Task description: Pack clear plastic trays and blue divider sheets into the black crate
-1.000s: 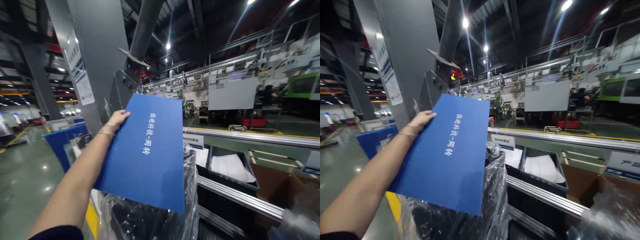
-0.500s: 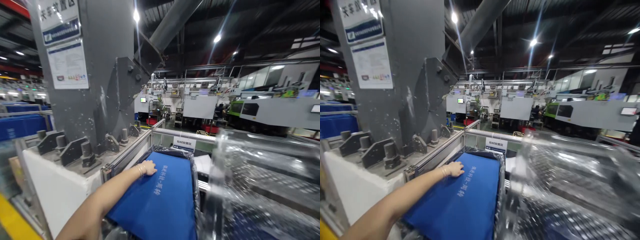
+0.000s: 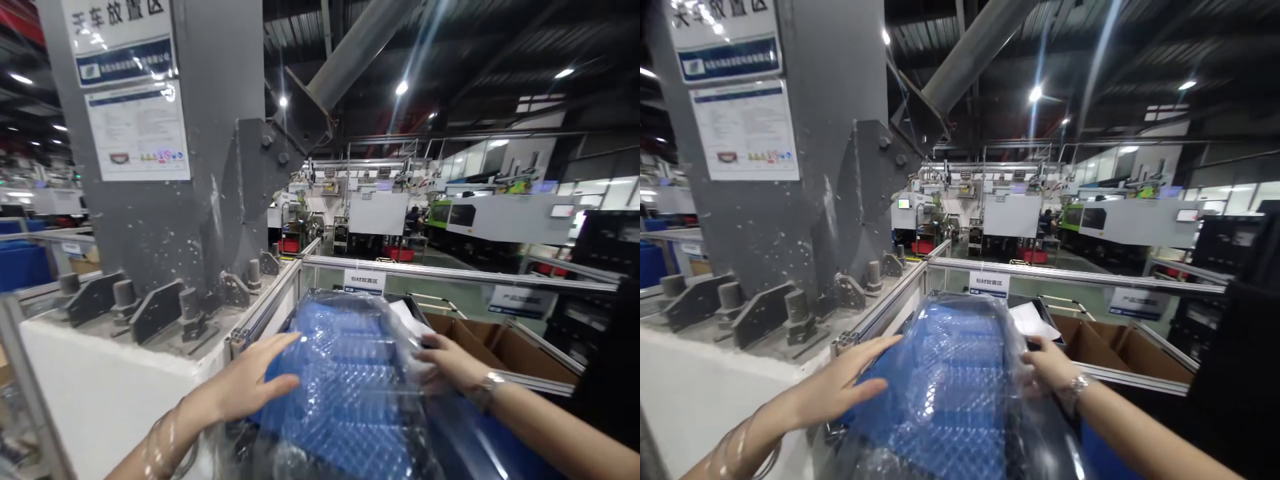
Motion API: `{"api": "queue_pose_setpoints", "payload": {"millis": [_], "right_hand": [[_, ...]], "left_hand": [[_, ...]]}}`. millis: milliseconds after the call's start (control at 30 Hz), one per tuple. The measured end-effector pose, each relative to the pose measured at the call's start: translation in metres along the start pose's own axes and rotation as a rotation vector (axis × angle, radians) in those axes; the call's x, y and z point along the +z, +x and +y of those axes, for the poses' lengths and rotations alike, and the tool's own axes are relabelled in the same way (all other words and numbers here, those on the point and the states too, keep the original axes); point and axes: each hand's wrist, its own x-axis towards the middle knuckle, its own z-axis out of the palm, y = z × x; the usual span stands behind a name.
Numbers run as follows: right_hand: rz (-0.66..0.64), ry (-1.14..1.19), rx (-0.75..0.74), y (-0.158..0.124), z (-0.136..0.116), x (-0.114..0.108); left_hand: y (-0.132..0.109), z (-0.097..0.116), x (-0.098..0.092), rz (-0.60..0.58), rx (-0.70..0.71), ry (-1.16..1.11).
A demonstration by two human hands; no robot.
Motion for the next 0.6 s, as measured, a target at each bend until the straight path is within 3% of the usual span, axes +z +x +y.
{"api": "queue_pose_setpoints", "payload": {"millis": [67, 200, 267, 400, 533, 600], "right_hand": [[-0.088, 0.008, 0.121, -0.008, -0.007, 0.028], [-0.144, -0.044, 0.186, -0.003, -0.017, 0.059], [-0.149, -0.120, 0.165, 0.007, -0.020, 0.065], [-0.141, -0.386, 0.013, 0.014, -0.025, 0.069], [-0.132, -0.638, -0.330, -0.015, -0.021, 0.075], [-0.239, -0.728, -0.489, -0.030, -0.011, 0.085]], "left_hand": [[-0.016, -0.015, 0.003, 0.078, -0.073, -0.002], [-0.037, -0.044, 0.013, 0.397, -0.161, -0.083], [-0.036, -0.054, 0.022, 0.420, -0.124, -0.073], [-0.008, -0.055, 0.045, 0.196, -0.130, 0.194], [0.018, -0.036, 0.064, -0.083, -0.323, 0.368], [0.023, -0.027, 0.066, -0.183, -0.382, 0.401]]}}
